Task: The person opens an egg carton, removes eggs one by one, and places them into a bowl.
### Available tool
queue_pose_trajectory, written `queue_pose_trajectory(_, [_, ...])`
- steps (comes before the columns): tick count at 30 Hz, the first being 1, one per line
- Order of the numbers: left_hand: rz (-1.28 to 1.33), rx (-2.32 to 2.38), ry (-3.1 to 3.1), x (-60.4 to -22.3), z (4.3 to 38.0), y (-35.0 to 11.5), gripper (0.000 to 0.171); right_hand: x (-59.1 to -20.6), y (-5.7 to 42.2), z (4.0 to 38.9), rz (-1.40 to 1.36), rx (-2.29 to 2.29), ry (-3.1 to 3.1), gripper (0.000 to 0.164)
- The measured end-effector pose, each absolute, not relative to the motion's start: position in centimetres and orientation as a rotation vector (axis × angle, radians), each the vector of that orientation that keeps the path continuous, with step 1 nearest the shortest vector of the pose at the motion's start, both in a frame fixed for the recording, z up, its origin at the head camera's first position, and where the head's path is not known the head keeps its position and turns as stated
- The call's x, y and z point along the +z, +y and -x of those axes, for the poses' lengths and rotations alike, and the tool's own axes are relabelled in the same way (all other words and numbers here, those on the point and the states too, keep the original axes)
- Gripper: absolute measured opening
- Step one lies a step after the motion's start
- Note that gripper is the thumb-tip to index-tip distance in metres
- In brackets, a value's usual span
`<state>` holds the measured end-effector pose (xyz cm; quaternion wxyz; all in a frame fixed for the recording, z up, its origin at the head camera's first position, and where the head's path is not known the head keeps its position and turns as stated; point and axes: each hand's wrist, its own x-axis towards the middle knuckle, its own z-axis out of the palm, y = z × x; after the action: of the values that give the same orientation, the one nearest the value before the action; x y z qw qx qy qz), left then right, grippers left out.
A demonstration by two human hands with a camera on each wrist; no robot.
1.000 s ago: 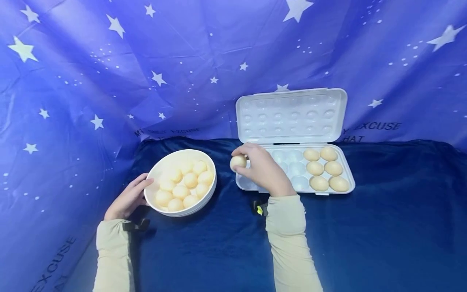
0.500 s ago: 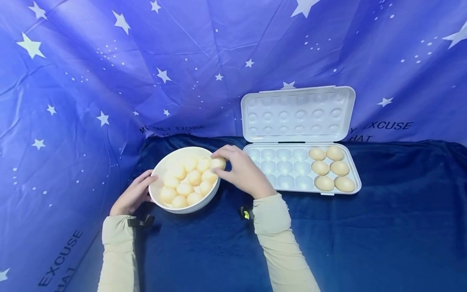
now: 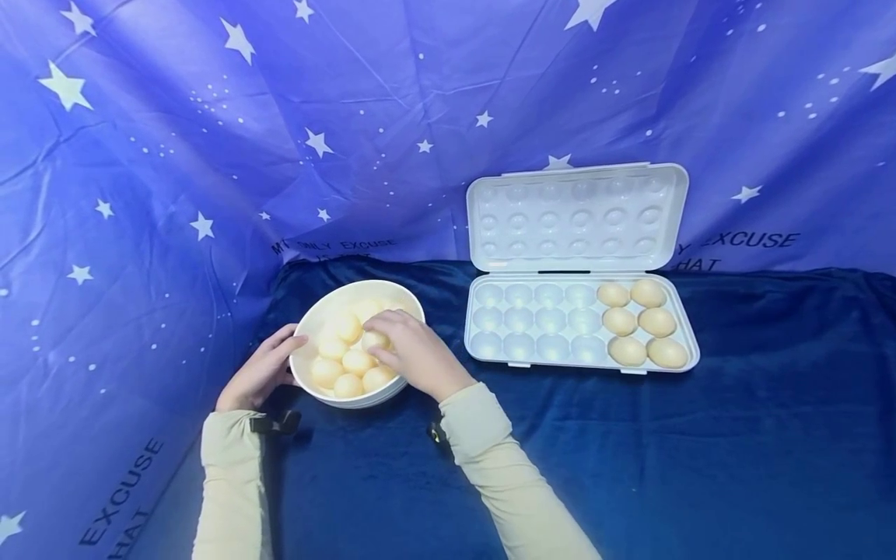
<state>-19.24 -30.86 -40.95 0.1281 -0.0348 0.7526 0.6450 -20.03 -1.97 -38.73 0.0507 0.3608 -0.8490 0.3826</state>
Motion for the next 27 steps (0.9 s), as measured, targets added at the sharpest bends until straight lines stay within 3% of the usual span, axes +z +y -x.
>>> queue_pose_trajectory(15, [0.123, 1.875, 2.192, -41.30, 19.24, -30.76, 0.041, -39.50, -2.53, 19.80, -1.153, 0.921, -2.698, 0.030])
queue_pose_trajectory(23, [0.103, 1.878, 2.192, -41.08, 19.25, -30.87, 0.042, -39.43, -2.89, 19.95, -1.155, 0.797, -2.687, 0.015])
queue_pose_trajectory(27, [0.099, 1.880, 2.188, -41.05, 19.28, -30.91, 0.042, -39.34, -2.96, 19.75, -1.124, 0.700, -2.697, 0.018])
